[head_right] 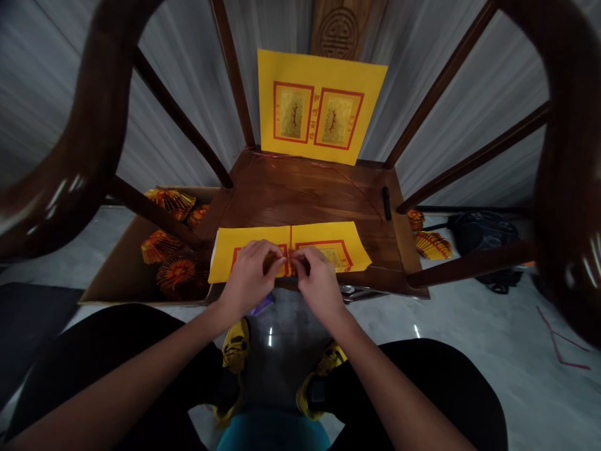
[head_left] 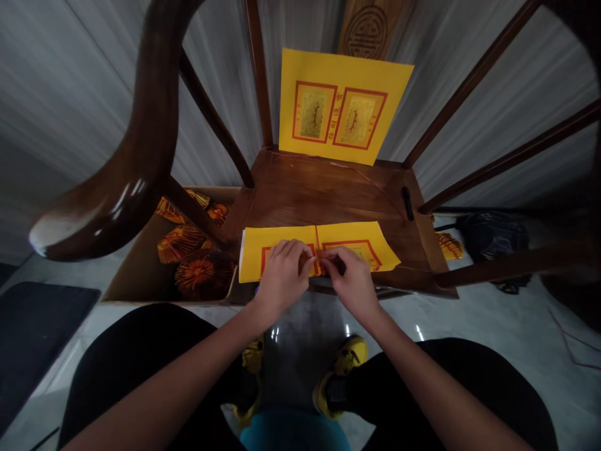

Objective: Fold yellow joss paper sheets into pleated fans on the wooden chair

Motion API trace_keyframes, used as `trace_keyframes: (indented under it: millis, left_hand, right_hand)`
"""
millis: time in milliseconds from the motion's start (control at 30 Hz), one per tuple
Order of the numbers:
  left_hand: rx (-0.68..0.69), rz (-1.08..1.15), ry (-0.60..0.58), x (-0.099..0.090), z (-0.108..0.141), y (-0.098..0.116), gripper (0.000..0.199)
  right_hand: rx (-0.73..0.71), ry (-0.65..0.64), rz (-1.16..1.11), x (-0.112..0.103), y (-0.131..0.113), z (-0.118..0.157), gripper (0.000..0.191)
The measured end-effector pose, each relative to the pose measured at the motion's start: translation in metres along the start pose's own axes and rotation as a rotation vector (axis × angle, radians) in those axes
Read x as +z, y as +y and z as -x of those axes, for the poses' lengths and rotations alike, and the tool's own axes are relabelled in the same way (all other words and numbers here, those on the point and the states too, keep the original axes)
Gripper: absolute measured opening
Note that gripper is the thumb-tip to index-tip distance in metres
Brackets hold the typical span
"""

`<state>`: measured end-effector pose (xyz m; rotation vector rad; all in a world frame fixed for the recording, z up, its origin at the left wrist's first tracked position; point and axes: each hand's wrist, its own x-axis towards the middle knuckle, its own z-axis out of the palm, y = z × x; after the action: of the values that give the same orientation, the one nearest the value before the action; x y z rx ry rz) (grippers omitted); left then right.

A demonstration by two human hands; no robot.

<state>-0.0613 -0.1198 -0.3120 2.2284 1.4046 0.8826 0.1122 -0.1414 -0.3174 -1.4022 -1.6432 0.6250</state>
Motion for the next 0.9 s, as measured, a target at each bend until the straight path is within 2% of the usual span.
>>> trace_keyframes:
  millis: [133, 300, 467, 733, 900]
  left_hand:
    - [0.113, -0.087, 0.14, 0.016, 0.018, 0.0, 0.003]
    - [0.25, -0.124, 0.221, 0.026, 0.014, -0.011, 0.006]
    - [0.306, -0.108, 0.213, 0.028, -0.001, -0.018, 0.006]
    - [0.472, -0.193, 0.172, 0.025, -0.013, -0.02, 0.009]
    - [0.473, -0.215, 0.186, 0.024, -0.014, -0.019, 0.011]
  right_hand:
    - [0.01, 0.002, -0.045, 0.002, 0.005, 0.005, 0.005]
    - [0.053, -0.015, -0.156, -0.001, 0.011, 0.002, 0.007]
    - [0.026, -0.05, -0.101, -0.005, 0.012, -0.007, 0.007]
    - [-0.007, 0.004, -0.023, -0.007, 0.014, -0.015, 0.004]
    - [-0.045, 0.022, 0.045, -0.008, 0.013, -0.015, 0.005]
